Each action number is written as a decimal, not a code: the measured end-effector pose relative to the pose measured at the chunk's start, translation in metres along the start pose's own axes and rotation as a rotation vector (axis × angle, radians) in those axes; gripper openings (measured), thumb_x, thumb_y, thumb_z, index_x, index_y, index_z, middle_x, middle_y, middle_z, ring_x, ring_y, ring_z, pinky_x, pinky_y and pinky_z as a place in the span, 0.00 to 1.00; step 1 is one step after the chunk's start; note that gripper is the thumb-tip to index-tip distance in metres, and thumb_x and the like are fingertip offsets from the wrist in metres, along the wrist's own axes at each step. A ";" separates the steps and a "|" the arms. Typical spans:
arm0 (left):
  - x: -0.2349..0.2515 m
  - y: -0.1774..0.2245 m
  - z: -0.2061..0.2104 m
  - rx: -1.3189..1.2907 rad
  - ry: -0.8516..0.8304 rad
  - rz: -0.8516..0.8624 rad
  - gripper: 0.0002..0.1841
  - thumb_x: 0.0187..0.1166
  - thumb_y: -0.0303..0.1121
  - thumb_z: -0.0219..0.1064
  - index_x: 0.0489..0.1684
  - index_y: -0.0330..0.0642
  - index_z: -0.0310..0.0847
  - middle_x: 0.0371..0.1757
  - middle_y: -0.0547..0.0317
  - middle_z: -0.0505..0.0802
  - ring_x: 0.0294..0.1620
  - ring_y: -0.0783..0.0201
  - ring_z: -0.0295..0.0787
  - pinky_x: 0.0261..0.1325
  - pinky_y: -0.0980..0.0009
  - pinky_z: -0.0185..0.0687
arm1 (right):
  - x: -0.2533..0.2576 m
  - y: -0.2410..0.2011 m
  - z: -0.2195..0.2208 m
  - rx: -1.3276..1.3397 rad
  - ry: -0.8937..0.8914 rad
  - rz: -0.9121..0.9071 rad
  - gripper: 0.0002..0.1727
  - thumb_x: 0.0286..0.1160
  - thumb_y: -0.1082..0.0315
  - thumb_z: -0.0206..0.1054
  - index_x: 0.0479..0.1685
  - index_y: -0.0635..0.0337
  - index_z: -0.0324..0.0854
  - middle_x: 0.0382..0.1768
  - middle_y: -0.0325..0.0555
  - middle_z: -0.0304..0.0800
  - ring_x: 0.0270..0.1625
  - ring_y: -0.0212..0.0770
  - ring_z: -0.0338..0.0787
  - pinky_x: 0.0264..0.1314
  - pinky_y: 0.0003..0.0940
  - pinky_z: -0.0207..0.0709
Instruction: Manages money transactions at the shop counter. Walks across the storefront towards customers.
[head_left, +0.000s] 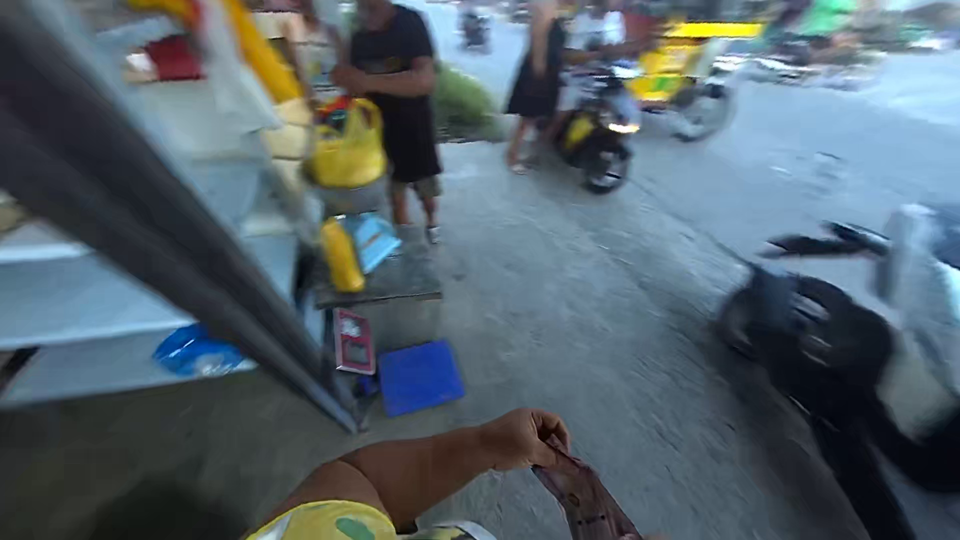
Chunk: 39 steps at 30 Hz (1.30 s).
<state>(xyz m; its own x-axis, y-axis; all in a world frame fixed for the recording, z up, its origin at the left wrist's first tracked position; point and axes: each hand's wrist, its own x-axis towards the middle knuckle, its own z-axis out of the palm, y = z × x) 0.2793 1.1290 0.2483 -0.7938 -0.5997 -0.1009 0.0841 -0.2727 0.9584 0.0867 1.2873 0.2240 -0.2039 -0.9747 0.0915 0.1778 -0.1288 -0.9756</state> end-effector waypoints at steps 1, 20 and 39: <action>-0.031 0.009 -0.023 0.015 0.070 0.061 0.09 0.71 0.19 0.72 0.38 0.39 0.77 0.31 0.68 0.84 0.33 0.76 0.82 0.43 0.74 0.83 | 0.017 0.003 0.026 0.013 -0.125 -0.017 0.05 0.74 0.63 0.75 0.45 0.42 0.92 0.43 0.23 0.90 0.50 0.24 0.88 0.61 0.28 0.84; -0.594 0.023 -0.172 0.111 2.063 0.653 0.07 0.69 0.21 0.68 0.39 0.43 0.87 0.31 0.69 0.94 0.31 0.75 0.90 0.37 0.75 0.89 | -0.018 0.088 0.683 0.354 -1.215 0.243 0.10 0.75 0.81 0.62 0.52 0.64 0.80 0.42 0.33 0.94 0.47 0.26 0.92 0.56 0.28 0.88; -0.941 -0.021 -0.400 -0.421 2.765 0.377 0.19 0.79 0.25 0.62 0.68 0.30 0.78 0.51 0.50 0.91 0.42 0.67 0.90 0.47 0.68 0.89 | -0.155 0.208 1.183 -0.200 -1.899 0.513 0.14 0.72 0.78 0.70 0.56 0.71 0.82 0.46 0.47 0.93 0.48 0.32 0.93 0.56 0.31 0.89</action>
<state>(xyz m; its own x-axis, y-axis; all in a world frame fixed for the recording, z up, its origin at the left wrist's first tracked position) 1.2649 1.3980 0.2164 0.9075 0.3485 -0.2343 0.2120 0.1013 0.9720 1.2947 1.1954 0.2426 0.9582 0.1692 -0.2307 -0.2446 0.0657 -0.9674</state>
